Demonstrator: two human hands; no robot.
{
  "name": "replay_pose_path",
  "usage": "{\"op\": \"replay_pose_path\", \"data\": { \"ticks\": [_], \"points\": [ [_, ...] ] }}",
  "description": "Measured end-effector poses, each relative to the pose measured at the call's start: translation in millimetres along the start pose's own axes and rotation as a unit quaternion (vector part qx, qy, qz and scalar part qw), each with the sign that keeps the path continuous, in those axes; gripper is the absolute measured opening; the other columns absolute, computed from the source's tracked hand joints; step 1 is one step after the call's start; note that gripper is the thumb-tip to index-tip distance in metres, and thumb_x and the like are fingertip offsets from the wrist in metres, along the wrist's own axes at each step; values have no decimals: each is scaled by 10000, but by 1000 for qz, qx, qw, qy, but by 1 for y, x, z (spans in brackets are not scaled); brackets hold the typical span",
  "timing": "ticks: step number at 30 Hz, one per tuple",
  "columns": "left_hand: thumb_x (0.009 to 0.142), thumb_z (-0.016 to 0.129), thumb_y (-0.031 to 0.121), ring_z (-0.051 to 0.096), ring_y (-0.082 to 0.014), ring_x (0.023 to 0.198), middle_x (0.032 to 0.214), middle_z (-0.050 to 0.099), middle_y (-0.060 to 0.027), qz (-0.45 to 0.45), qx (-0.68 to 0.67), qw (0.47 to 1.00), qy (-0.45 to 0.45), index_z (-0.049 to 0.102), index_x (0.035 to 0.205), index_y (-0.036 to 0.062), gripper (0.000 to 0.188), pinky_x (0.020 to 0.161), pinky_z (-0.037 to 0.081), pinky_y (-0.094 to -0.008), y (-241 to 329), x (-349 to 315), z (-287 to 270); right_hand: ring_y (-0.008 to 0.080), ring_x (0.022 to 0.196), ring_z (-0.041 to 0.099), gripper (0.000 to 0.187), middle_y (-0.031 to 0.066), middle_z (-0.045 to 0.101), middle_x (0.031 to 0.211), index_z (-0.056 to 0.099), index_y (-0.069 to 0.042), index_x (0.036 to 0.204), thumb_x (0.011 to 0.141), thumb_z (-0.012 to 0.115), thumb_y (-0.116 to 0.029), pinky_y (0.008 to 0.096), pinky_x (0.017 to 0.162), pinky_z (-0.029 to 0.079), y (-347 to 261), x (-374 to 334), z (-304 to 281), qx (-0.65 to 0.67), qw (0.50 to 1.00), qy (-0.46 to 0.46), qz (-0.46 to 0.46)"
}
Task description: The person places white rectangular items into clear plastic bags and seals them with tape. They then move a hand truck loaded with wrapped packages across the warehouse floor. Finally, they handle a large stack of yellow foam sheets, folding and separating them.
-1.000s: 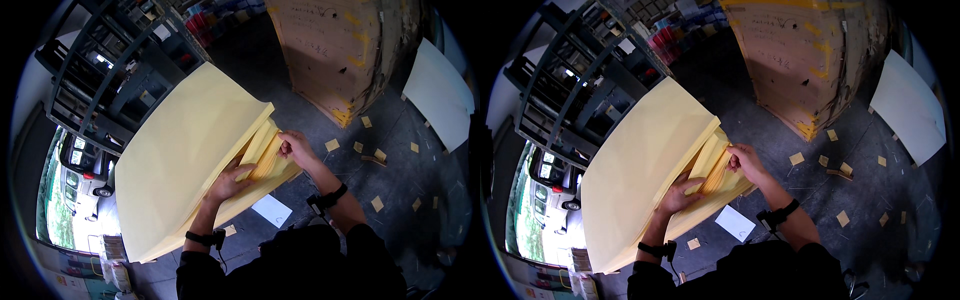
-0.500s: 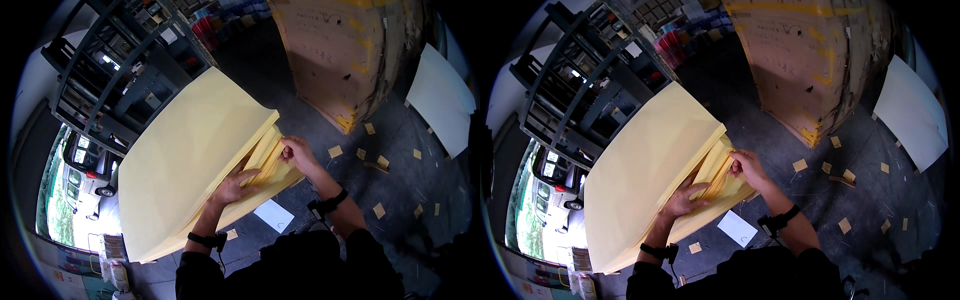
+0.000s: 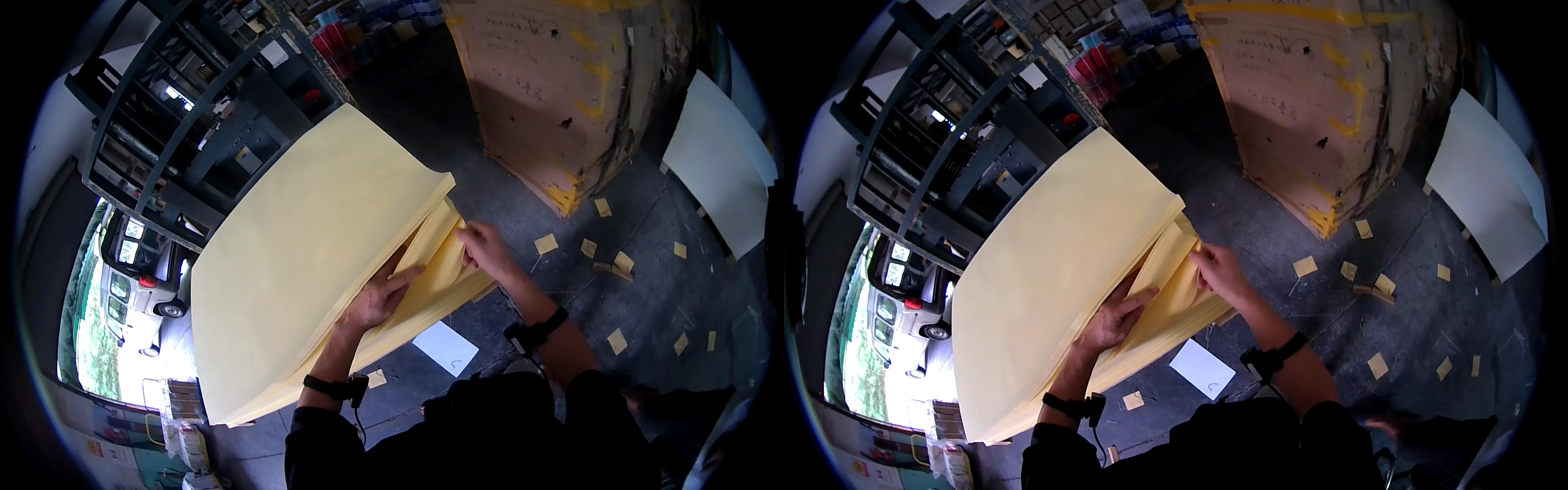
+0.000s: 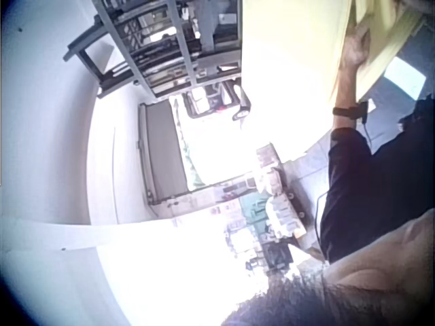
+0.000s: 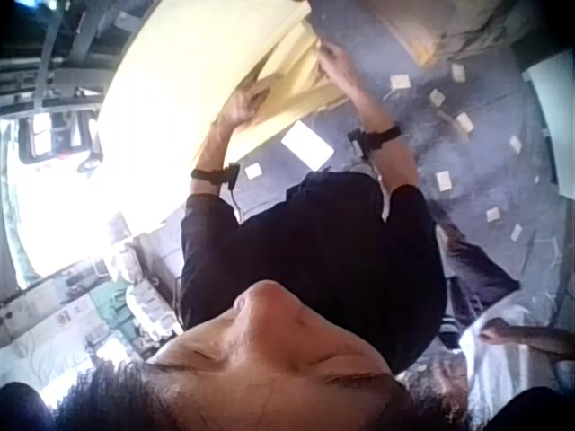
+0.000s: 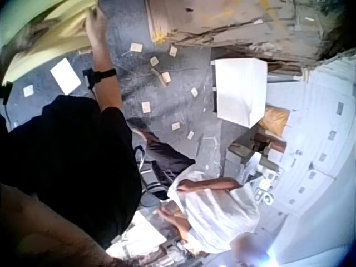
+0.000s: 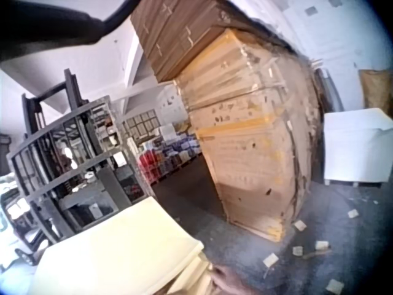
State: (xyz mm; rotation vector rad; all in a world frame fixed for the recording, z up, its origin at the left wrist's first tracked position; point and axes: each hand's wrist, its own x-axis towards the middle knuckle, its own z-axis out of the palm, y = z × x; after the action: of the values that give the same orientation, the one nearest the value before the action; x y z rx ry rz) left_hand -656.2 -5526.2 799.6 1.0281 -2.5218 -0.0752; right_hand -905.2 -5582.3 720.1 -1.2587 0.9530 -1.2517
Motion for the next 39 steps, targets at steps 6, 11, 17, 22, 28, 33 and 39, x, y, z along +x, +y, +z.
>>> {"op": "replay_pose_path", "data": {
  "ticks": [6, 11, 17, 22, 28, 33, 39],
  "points": [
    [730, 835, 186, 566, -362, 1187, 1310, 581, -176, -52, -28, 998, -32, 689, 1169, 158, 463, 982, 473, -419, 9, -2, -5, 153, 542, 631, 313, 19, 564, 601, 523, -103, 685, 940, 631, -248, 247, 472, 454, 3, 6, -6, 236, 966, -4, 108],
    [656, 882, 223, 566, -348, 1196, 1317, 582, -163, -37, -50, 998, -21, 684, 1187, 172, 569, 997, 468, -418, 6, 0, -2, 163, 552, 634, 313, 25, 569, 601, 521, -110, 684, 936, 639, -254, 257, 485, 457, 4, 5, -9, 250, 962, -15, 107],
    [715, 830, 175, 552, -345, 1214, 1331, 570, -177, -62, -60, 995, -54, 673, 1220, 178, 529, 1011, 449, -417, 5, -2, -3, 159, 547, 628, 326, 24, 565, 597, 521, -105, 688, 944, 632, -273, 264, 479, 448, 9, 2, -9, 259, 960, -13, 108],
    [818, 707, 91, 563, -338, 1195, 1333, 564, -179, -51, -30, 998, -15, 678, 1212, 168, 403, 1005, 454, -408, 8, -1, -1, 133, 538, 612, 332, 22, 549, 592, 529, -79, 704, 957, 617, -276, 263, 459, 437, 6, 2, -9, 47, 996, -27, 71],
    [759, 774, 148, 568, -323, 1190, 1327, 574, -153, -53, -16, 997, -46, 698, 1188, 189, 437, 1011, 456, -397, 7, -3, -4, 158, 562, 642, 281, 32, 577, 623, 551, -84, 720, 948, 628, -230, 259, 483, 462, -3, 5, -4, 234, 965, -15, 113],
    [655, 868, 228, 554, -317, 1217, 1333, 573, -148, -61, -33, 997, -42, 696, 1187, 201, 560, 1016, 456, -399, 5, -3, 3, 176, 588, 658, 270, 34, 588, 630, 558, -92, 725, 945, 633, -228, 263, 502, 474, -1, 7, -5, 244, 962, -21, 122],
    [749, 806, 175, 532, -332, 1244, 1344, 564, -156, -57, -44, 996, -61, 658, 1260, 207, 532, 1032, 444, -407, 2, -5, 1, 169, 585, 650, 292, 36, 585, 625, 555, -93, 713, 953, 628, -243, 261, 502, 469, 9, 6, -9, 301, 947, -28, 112]
  ]
}}
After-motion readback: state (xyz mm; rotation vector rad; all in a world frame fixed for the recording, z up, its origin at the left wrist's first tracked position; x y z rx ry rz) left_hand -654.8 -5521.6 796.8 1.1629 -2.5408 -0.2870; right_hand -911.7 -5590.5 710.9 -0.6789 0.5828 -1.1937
